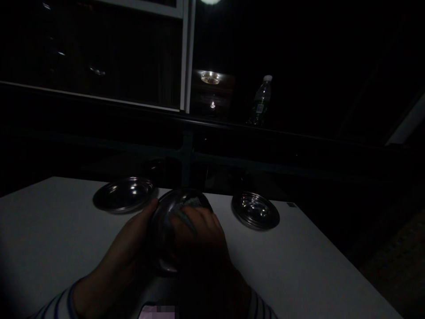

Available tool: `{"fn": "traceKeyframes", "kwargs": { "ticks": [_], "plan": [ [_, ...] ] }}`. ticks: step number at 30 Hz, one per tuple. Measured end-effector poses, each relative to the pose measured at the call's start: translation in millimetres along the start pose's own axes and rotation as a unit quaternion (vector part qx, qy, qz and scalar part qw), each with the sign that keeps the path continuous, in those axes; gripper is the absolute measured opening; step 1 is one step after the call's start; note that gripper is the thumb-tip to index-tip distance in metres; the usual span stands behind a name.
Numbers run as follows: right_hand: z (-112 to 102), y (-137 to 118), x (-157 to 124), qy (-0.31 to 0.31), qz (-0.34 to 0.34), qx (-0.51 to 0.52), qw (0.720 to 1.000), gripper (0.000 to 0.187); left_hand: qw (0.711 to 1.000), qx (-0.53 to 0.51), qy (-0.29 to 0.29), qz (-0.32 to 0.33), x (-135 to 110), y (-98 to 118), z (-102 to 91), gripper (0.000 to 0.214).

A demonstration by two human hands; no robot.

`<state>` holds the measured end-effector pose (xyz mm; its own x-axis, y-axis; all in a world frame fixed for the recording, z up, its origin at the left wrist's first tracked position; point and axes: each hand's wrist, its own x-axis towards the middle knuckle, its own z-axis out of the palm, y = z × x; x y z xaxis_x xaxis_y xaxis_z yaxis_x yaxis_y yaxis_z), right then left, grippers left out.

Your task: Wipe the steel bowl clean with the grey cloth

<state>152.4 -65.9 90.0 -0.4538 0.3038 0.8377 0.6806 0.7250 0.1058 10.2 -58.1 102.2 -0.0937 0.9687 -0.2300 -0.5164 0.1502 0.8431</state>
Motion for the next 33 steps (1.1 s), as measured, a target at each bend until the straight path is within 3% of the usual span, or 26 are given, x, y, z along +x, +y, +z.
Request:
{"fn": "traceKeyframes", "kwargs": {
  "ticks": [4, 10, 12, 14, 16, 21, 26, 30, 33],
  "plan": [
    [-1, -3, 0, -0.004, -0.023, 0.056, 0.998, 0.018, 0.996, -0.009, 0.083, 0.032, 0, 4, 0.7, 0.027],
    [-3, -1, 4, -0.007, 0.008, 0.022, 1.000, 0.018, 1.000, 0.018, 0.002, -0.017, -9, -1, 6.9, 0.029],
    [-2, -5, 3, -0.016, -0.013, 0.038, 0.999, 0.017, 1.000, 0.007, 0.028, -0.008, -9, 3, 7.3, 0.026],
    [1, -10, 1, -0.034, -0.020, 0.054, 0.998, 0.015, 0.996, -0.010, 0.091, 0.022, -8, 8, 6.8, 0.023],
    [3, -13, 0, -0.038, -0.006, 0.058, 0.998, 0.016, 0.994, -0.018, 0.105, 0.035, -7, 11, 6.5, 0.021],
    [-1, -7, 0, 0.011, 0.004, 0.035, 0.999, 0.021, 0.998, -0.023, 0.058, 0.003, -8, 12, 7.7, 0.021],
    [-1, -7, -1, -0.036, -0.012, 0.054, 0.998, 0.018, 0.988, -0.108, 0.104, 0.044, -10, 27, 7.1, 0.018],
    [4, -13, -2, 0.014, -0.013, 0.033, 0.999, 0.018, 0.989, -0.103, 0.103, 0.040, -12, 25, 9.6, 0.018],
    [5, -14, -2, 0.011, -0.011, 0.017, 1.000, 0.019, 0.991, -0.095, 0.087, 0.023, -12, 24, 9.7, 0.017]
  ]
}}
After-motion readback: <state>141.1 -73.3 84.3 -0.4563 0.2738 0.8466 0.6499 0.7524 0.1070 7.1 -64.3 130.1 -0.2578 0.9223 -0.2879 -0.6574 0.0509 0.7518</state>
